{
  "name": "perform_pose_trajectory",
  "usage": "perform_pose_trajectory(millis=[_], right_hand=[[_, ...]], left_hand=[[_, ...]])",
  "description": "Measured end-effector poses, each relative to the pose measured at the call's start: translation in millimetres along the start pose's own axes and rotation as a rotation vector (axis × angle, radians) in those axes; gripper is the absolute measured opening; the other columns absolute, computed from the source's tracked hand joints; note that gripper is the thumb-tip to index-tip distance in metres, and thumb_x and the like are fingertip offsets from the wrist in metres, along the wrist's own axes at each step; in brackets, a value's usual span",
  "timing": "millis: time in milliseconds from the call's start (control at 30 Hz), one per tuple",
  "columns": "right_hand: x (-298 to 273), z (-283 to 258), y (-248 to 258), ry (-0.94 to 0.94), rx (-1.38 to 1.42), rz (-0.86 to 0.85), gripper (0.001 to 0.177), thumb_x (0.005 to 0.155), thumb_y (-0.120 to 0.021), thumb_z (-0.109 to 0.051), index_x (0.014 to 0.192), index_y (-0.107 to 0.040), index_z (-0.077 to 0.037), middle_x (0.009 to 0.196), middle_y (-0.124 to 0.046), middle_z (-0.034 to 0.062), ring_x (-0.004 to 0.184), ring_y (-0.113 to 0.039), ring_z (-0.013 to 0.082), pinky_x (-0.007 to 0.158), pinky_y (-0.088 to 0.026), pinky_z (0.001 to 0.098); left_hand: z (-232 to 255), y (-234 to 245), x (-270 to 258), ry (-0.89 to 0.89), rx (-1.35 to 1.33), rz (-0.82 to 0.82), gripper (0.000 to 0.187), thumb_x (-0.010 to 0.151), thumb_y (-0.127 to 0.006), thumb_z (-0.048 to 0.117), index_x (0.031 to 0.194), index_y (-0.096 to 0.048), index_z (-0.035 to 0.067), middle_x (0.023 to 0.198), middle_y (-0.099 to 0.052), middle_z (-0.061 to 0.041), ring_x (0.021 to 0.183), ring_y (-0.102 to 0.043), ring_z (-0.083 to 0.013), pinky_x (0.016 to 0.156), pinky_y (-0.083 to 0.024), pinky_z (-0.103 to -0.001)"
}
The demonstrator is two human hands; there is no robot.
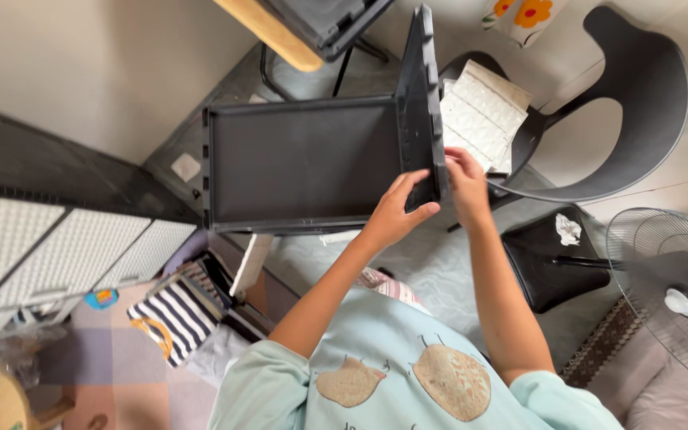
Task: The person assembles a black plastic storage box by hand, snapping the lid and base together and aligning the edges. The person then picks up a yellow comb from a nearby shelf and places it on the assembled box.
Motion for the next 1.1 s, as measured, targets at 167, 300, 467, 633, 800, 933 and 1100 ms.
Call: perform_pose_trajectory(millis=[167,300,467,633,800,933,1100], right_hand=[[0,44,1,-0.127,-0.028,-0.052,0.019,0.108,-0.058,-0.016,0.119,-0.067,-0.003,0.099,-0.065,0.0006,0.088,-0.058,0.0090,0.074,-0.048,0.0236],[0,40,6,-0.219,0.042,-0.209,0.020,0.098,-0.055,-0.005,0.115,-0.065,-0.004,0.106,-0.068,0.0020,0.095,-0.065,0.0102,0.078,-0.055,0.0264],[5,33,16,-0.439,0.026,-0.380,0.021,0.098,-0.053,-0.006,0.115,-0.064,-0.007,0.106,-0.069,0.0051,0.098,-0.068,0.0158,0.085,-0.058,0.0350],[0,55,18,-0.487,-0.086,-0.476,0.021,0.099,-0.054,-0.009,0.119,-0.063,-0.008,0.108,-0.070,0.0069,0.101,-0.069,0.0209,0.088,-0.056,0.0391],[14,74,14,-0.526,-0.131,-0.475,0.025,0.098,-0.051,-0.010,0.120,-0.062,-0.007,0.106,-0.070,0.0075,0.099,-0.070,0.0234,0.085,-0.056,0.0408],[13,96,24,-0.558,-0.131,-0.455,0.024,0.098,-0.055,-0.010,0.121,-0.061,-0.007,0.108,-0.069,0.0087,0.101,-0.070,0.0231,0.087,-0.056,0.0423],[4,118,42,-0.642,-0.157,-0.446,0.026,0.096,-0.056,-0.012,0.121,-0.060,-0.006,0.108,-0.068,0.0109,0.098,-0.069,0.0257,0.087,-0.056,0.0448]], left_hand=[[2,-41,-9,0.162,0.157,0.173,0.073,0.078,-0.082,0.035,0.134,-0.051,0.000,0.128,-0.060,-0.021,0.114,-0.062,-0.0387,0.094,-0.051,-0.043],[-10,-58,-13,0.174,0.113,0.438,0.034,0.095,-0.071,0.026,0.117,-0.059,0.003,0.101,-0.072,-0.018,0.095,-0.072,-0.0358,0.081,-0.057,-0.041],[-13,-47,-23,0.163,0.325,0.524,0.025,0.085,-0.071,0.015,0.105,-0.061,0.005,0.061,-0.058,-0.013,0.052,-0.061,-0.0284,0.053,-0.048,-0.040],[17,-16,-62,0.331,0.254,0.598,0.025,0.081,-0.072,0.010,0.103,-0.063,0.002,0.057,-0.050,-0.010,0.048,-0.044,-0.0171,0.049,-0.042,-0.036],[51,-8,-75,0.376,0.223,0.676,0.039,0.076,-0.073,0.010,0.112,-0.062,0.001,0.058,-0.050,-0.009,0.051,-0.043,-0.0130,0.051,-0.043,-0.031],[50,-11,-84,0.367,0.173,0.750,0.033,0.080,-0.074,0.010,0.109,-0.061,0.001,0.065,-0.057,-0.003,0.057,-0.048,-0.0089,0.055,-0.046,-0.027],[33,-4,-101,0.296,0.063,0.825,0.024,0.087,-0.077,0.008,0.100,-0.060,0.001,0.077,-0.061,0.000,0.069,-0.051,-0.0059,0.063,-0.048,-0.025]])
Point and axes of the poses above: each hand's wrist, its own x-axis towards the middle knuckle, its own y-axis out of the back of the hand, z = x × y, the point moved 3 cm from there along x, towards the middle knuckle
